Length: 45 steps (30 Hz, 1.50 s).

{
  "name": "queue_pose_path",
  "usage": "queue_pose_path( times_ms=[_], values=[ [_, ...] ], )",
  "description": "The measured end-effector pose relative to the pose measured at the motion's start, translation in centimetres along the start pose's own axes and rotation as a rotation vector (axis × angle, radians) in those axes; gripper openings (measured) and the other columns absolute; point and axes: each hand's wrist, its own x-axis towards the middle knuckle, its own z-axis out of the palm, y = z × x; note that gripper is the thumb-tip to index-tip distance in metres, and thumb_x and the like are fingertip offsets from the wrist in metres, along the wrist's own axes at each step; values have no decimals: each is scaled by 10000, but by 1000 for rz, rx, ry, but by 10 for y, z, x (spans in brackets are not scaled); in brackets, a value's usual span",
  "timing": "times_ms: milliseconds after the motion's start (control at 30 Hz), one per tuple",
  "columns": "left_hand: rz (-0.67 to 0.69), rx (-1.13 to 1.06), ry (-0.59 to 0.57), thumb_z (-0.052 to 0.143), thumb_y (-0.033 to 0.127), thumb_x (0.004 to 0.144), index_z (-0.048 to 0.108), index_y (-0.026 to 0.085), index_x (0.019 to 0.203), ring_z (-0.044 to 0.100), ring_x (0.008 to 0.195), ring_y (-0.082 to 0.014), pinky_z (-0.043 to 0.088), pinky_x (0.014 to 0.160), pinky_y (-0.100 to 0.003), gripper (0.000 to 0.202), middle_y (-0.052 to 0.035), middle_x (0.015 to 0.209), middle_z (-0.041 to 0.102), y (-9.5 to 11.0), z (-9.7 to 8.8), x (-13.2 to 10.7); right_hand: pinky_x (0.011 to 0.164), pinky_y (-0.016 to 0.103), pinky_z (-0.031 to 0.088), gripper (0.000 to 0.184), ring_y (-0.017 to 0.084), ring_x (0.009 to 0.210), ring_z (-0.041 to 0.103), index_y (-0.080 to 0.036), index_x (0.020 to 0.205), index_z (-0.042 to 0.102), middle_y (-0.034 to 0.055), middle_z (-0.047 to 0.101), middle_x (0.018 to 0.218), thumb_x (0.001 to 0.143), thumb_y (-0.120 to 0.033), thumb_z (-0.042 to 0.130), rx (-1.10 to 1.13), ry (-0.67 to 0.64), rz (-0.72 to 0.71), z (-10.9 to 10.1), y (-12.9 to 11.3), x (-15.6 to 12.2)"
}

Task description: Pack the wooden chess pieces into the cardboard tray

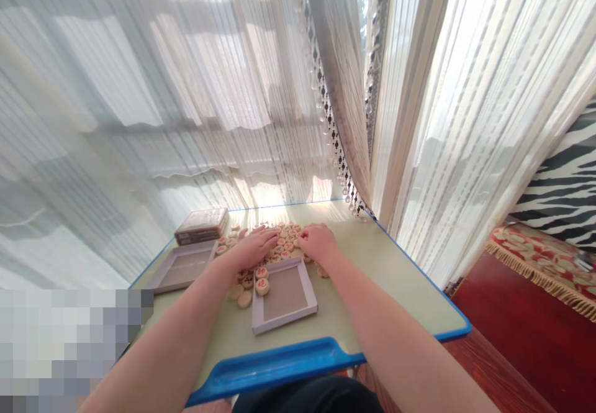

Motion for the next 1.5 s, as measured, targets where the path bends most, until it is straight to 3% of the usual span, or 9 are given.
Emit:
queue_pose_path(
  times_ms=[100, 233, 367, 467, 633, 767, 1167, 1333, 1500],
  values=[
    [-4, 62, 114, 200, 437, 904, 522, 257, 1196, 408, 1193, -293, 230, 997, -562, 470, -80, 1246, 535, -3, -1, -2, 787, 315, 388, 199, 219, 891, 520, -208, 763, 697, 50, 667, 889, 746, -258, 505, -9, -7, 3, 1, -1, 0],
    [-21, 130, 138, 214, 460, 892, 631, 232, 1001, 473, 1077, -301, 349, 911, -497, 488, -110, 1090, 575, -4, -1, -3, 780, 322, 387, 197, 228, 909, 519, -214, 777, 692, 54, 664, 901, 749, -262, 503, -7, -26, 4, 2, 1, 0],
    [31, 135, 192, 233, 402, 902, 651, 214, 921, 427, 1155, -285, 316, 968, -479, 459, -88, 1143, 569, -4, 0, -1, 817, 333, 385, 200, 228, 933, 518, -211, 800, 694, 59, 658, 923, 753, -264, 507, 11, 1, 1, -3, 1, -2],
    [49, 144, 176, 262, 319, 904, 640, 197, 965, 438, 1163, -257, 313, 993, -436, 402, -78, 1090, 620, -3, 2, 0, 846, 322, 385, 181, 212, 933, 518, -208, 793, 698, 43, 659, 890, 745, -282, 540, 126, 9, -148, -12, -5, -8],
    [34, 194, 208, 310, 312, 895, 568, 194, 1155, 512, 1044, -235, 388, 922, -372, 385, -93, 1056, 629, -1, 2, -1, 644, 253, 417, 342, 133, 666, 534, -246, 1017, 656, -9, 627, 759, 681, -306, 631, 233, -256, -336, -19, -18, -23],
    [7, 221, 157, 302, 370, 894, 652, 204, 991, 519, 993, -255, 416, 870, -393, 399, -109, 994, 617, 0, 0, -6, 665, 259, 416, 181, 140, 693, 545, -236, 850, 701, 1, 615, 747, 707, -222, 591, 160, -339, -403, -16, -24, -27],
    [-9, 34, 166, 435, 313, 833, 590, 204, 1139, 562, 1010, -227, 420, 894, -344, 360, -74, 1057, 654, -9, 0, -2, 781, 304, 442, 177, 174, 830, 565, -227, 875, 707, 44, 624, 874, 778, -217, 559, 108, -197, -406, -8, -22, -22],
    [-36, 71, 189, 447, 344, 814, 686, 232, 928, 580, 938, -226, 425, 868, -346, 287, -64, 958, 666, -9, 0, -2, 807, 326, 440, 190, 190, 868, 555, -242, 882, 715, 50, 629, 880, 782, -217, 554, 87, -191, -379, -8, -22, -21],
    [-141, -87, 296, 515, 274, 756, 668, 204, 924, 577, 938, -208, 436, 863, -323, 238, -51, 969, 655, -14, 5, 1, 795, 300, 441, 200, 181, 874, 554, -251, 905, 715, 45, 629, 890, 786, -218, 558, 79, -199, -351, -8, -22, -21]
  ],
)
